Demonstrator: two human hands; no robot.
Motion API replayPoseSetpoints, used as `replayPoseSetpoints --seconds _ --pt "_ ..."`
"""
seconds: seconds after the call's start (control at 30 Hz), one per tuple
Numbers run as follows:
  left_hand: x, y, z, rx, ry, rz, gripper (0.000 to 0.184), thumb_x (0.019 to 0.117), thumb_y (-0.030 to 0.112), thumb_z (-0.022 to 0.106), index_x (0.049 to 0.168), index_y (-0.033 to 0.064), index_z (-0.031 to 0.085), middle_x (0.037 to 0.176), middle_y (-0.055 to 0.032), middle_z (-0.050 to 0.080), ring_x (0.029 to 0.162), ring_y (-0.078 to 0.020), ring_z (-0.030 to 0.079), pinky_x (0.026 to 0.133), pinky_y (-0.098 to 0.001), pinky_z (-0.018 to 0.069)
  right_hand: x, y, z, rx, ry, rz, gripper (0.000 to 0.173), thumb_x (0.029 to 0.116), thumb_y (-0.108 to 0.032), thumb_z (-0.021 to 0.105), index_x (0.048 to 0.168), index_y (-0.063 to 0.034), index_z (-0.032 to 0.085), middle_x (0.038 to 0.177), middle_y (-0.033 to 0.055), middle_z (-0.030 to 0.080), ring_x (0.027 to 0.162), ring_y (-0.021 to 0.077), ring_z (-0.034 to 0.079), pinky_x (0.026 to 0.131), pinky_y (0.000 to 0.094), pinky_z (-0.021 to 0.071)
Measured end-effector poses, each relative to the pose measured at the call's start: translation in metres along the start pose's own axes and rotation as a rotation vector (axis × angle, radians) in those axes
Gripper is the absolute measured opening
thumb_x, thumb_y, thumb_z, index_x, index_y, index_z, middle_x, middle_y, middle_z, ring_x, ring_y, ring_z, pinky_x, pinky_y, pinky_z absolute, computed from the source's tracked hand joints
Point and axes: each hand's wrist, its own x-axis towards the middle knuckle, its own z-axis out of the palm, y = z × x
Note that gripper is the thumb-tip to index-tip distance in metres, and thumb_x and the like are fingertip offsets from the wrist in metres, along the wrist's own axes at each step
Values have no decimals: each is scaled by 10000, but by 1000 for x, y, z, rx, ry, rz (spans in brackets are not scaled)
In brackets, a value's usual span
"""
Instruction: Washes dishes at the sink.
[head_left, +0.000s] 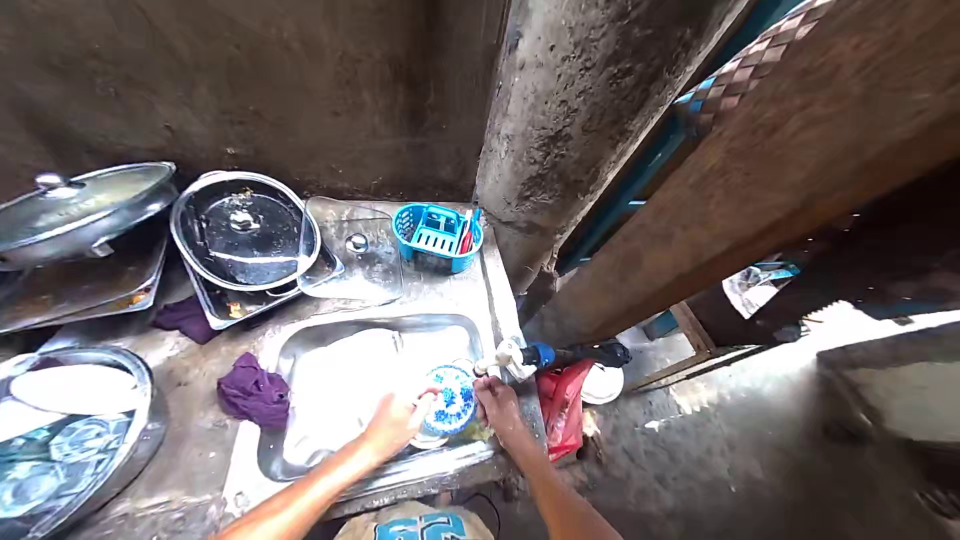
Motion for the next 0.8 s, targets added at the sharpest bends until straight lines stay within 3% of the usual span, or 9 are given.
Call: replayPoseSetpoints --seconds 0.03,0.13,0.2,0.33,0.4,0.5,0.6,0.7,0.8 --pt "4 -20 23 103 -53 -63 310 1032 164 501 1225 39 709 1179 -134 724 1063 -249 711 940 -455 572 8 0 7 -55 48 11 249 1064 -207 524 1136 13 615 815 83 624 623 145 594 582 319 531" --pt "26 -43 62 286 -78 -331 507 986 163 572 1467 18 503 1460 -211 539 1348 -377 528 1108 -511 449 23 -22 19 -505 164 77 327 1035 -279 580 1209 -17 668 1157 194 702 1113 303 674 985 489 519" --pt "41 -44 71 384 -85 -390 606 975 171 604 1528 14 413 1518 -218 473 1400 -392 464 1150 -502 399 27 -29 24 -689 177 126 372 1032 -340 556 1254 -62 668 1280 178 668 1212 324 641 1010 533 505" --pt "60 -48 62 521 -113 -483 524 1055 327 534 1481 27 480 1487 -196 517 1416 -389 443 1155 -564 350 22 -14 19 -743 50 128 466 1101 -366 385 1391 -58 580 1324 201 652 1246 350 626 1039 552 489" --pt "64 -58 54 501 -131 -535 503 1064 380 512 1429 36 547 1450 -182 560 1411 -384 452 1152 -583 342 24 4 19 -612 32 58 479 1115 -356 354 1334 -16 610 1225 224 684 1155 353 666 1017 538 508" --pt "61 -74 49 354 -132 -570 507 1081 372 485 1439 17 533 1438 -199 573 1378 -365 506 1152 -551 377 28 14 26 -481 -12 73 442 1070 -385 486 1208 2 649 1150 218 687 1108 343 665 990 539 509" --pt "58 -55 59 252 -46 -595 466 1099 234 407 1500 2 453 1460 -235 544 1365 -374 525 1132 -535 412 30 6 34 -357 59 81 430 1063 -281 549 1322 58 606 1307 262 637 1263 350 601 1115 497 439" --pt "58 -36 81 366 41 -469 515 1028 143 450 1518 -14 422 1515 -237 473 1397 -391 468 1137 -515 402 39 7 37 -221 167 12 381 1038 -218 593 1310 49 612 1254 248 661 1211 320 627 1082 467 469" --pt "62 -35 107 489 109 -182 483 1012 186 495 1463 17 531 1555 -182 478 1466 -391 404 1182 -596 305 43 11 39 -182 171 -5 344 1033 -175 581 1270 69 633 1206 255 673 1170 318 638 1056 464 478"
